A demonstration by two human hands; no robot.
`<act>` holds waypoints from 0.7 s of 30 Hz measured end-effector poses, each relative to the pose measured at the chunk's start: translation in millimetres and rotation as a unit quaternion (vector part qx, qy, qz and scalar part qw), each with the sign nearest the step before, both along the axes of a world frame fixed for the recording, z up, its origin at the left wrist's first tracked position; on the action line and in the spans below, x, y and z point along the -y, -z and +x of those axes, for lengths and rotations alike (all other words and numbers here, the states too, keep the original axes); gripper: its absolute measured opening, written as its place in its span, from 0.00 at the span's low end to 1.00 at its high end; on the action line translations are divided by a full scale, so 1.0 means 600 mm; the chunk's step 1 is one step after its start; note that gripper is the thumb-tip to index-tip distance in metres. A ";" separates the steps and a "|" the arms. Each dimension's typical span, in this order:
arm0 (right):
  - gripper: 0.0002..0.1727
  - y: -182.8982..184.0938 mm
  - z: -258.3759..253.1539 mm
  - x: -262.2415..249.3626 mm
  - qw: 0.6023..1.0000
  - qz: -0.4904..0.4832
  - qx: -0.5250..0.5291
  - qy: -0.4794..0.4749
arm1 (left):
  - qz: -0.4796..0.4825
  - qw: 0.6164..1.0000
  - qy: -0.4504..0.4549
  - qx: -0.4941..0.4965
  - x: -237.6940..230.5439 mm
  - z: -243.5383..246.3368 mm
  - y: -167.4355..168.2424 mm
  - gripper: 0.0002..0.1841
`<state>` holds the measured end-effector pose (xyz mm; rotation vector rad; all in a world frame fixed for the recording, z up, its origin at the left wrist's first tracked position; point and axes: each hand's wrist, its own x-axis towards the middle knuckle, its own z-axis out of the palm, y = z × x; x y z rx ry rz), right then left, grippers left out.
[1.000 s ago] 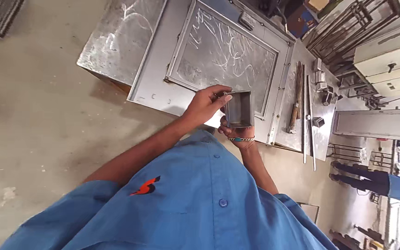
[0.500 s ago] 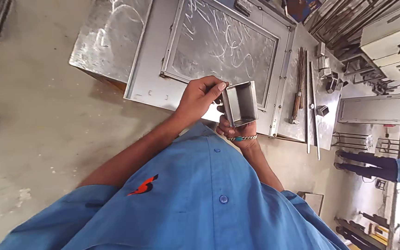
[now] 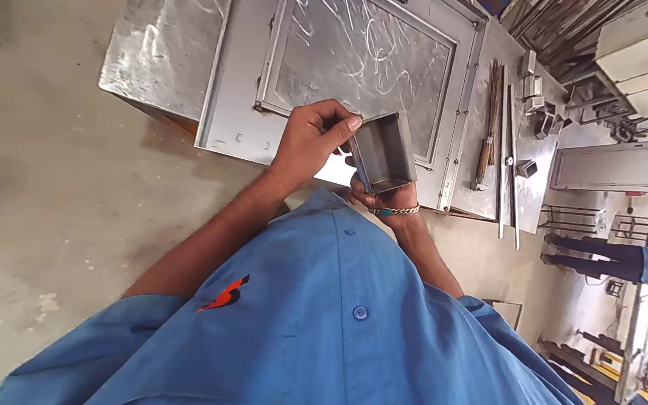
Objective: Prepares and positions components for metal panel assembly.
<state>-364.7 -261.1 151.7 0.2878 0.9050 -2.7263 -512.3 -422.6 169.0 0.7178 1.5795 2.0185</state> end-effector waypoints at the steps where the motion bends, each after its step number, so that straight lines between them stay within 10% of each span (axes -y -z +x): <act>1: 0.41 0.000 0.001 0.000 1.000 -0.007 0.002 0.002 | 0.002 1.000 0.002 0.003 0.000 0.000 0.002 0.08; 12: 0.44 0.005 0.014 0.005 0.995 -0.081 0.035 0.045 | -0.010 0.999 0.038 0.017 -0.007 0.012 0.014 0.14; 18: 0.37 -0.009 0.010 0.012 0.988 -0.077 0.072 0.114 | -0.104 0.987 0.125 0.001 -0.011 0.041 0.003 0.58; 21: 0.36 -0.014 0.009 0.015 0.983 -0.062 0.098 0.140 | -0.127 0.981 0.147 0.026 -0.003 0.057 -0.014 0.59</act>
